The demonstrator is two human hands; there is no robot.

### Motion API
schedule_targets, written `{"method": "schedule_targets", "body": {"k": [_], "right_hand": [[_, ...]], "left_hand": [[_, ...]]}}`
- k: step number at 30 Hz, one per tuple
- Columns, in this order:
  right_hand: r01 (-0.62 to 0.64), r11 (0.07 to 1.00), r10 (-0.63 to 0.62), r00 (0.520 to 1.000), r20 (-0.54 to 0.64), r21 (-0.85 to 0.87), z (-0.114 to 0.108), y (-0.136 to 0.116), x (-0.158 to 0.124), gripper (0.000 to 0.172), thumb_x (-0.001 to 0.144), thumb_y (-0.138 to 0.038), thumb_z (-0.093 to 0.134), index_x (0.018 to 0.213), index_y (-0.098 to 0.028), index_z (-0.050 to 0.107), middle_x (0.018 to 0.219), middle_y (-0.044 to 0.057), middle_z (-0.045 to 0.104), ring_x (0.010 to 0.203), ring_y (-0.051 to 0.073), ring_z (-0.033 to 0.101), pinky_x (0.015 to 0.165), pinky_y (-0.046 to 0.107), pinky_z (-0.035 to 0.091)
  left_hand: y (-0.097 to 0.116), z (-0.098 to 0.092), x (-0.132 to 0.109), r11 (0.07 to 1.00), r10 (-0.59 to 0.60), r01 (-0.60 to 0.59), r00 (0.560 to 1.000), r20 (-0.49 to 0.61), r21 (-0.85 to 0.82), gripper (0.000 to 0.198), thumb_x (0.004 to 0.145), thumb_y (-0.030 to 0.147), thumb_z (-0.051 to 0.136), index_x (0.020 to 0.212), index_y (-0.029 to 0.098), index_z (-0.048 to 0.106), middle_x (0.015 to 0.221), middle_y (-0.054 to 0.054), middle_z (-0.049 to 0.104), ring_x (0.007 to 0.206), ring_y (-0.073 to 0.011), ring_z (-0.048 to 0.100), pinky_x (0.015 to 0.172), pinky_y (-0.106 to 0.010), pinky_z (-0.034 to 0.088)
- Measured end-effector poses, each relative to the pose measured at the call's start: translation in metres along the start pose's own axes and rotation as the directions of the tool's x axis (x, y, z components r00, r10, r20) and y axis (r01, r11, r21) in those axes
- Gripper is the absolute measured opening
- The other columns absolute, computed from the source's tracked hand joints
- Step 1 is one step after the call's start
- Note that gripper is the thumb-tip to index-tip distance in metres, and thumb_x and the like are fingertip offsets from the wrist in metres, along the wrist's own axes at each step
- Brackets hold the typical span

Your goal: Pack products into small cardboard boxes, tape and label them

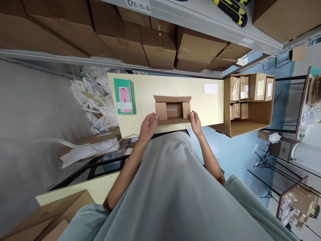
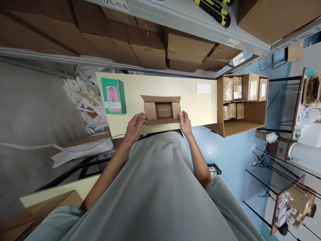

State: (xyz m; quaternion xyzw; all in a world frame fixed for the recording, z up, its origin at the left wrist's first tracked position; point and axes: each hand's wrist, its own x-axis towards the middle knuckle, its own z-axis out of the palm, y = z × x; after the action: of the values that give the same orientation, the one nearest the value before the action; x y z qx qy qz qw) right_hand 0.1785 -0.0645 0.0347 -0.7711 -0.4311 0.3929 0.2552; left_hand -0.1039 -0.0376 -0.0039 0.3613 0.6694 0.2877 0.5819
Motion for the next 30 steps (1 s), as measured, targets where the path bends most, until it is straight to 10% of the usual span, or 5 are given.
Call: {"method": "schedule_targets", "body": {"k": [8,21,26,30], "right_hand": [[-0.064,0.961,0.073,0.997,0.024,-0.271,0.012,-0.012,0.044,0.089,0.093,-0.059,0.092,0.164,-0.019,0.055,0.161,0.027,0.066,0.138,0.044,0.076,0.114,0.06,0.066],[0.217,0.969,-0.161,0.918,0.362,-0.12,-0.058,0.004,0.073,0.018,0.106,-0.045,0.061,0.11,-0.028,0.067,0.114,0.009,0.084,0.097,0.028,0.082,0.09,0.042,0.065],[0.248,0.965,-0.181,0.868,0.463,-0.088,-0.069,0.01,0.095,0.022,0.105,-0.046,0.059,0.091,-0.031,0.055,0.085,0.003,0.075,0.086,0.027,0.076,0.083,0.037,0.059],[0.231,0.971,-0.177,0.867,0.466,-0.06,-0.08,0.011,0.113,0.028,0.103,-0.046,0.058,0.082,-0.031,0.047,0.071,-0.002,0.058,0.071,0.022,0.06,0.075,0.033,0.051]], "left_hand": [[0.029,0.042,0.005,0.926,0.135,-0.076,0.981,-0.136,0.37,0.098,0.08,0.036,0.099,0.168,0.018,0.057,0.166,-0.024,0.062,0.148,-0.0441,0.069,0.13,-0.058,0.056],[0.05,0.089,0.002,0.845,0.099,0.104,0.934,-0.345,0.524,0.112,0.077,0.018,0.096,0.177,0.011,0.047,0.159,-0.032,0.059,0.154,-0.0569,0.06,0.133,-0.07,0.05],[0.044,0.096,0.003,0.907,0.115,0.11,0.865,-0.488,0.408,0.076,0.085,0.019,0.078,0.159,0.015,0.064,0.139,-0.023,0.075,0.14,-0.0473,0.072,0.13,-0.063,0.053],[0.021,0.084,-0.021,0.977,-0.116,0.194,0.829,-0.547,0.087,0.022,0.091,0.028,0.07,0.112,0.022,0.074,0.106,-0.011,0.081,0.11,-0.0339,0.08,0.114,-0.054,0.065]]}}
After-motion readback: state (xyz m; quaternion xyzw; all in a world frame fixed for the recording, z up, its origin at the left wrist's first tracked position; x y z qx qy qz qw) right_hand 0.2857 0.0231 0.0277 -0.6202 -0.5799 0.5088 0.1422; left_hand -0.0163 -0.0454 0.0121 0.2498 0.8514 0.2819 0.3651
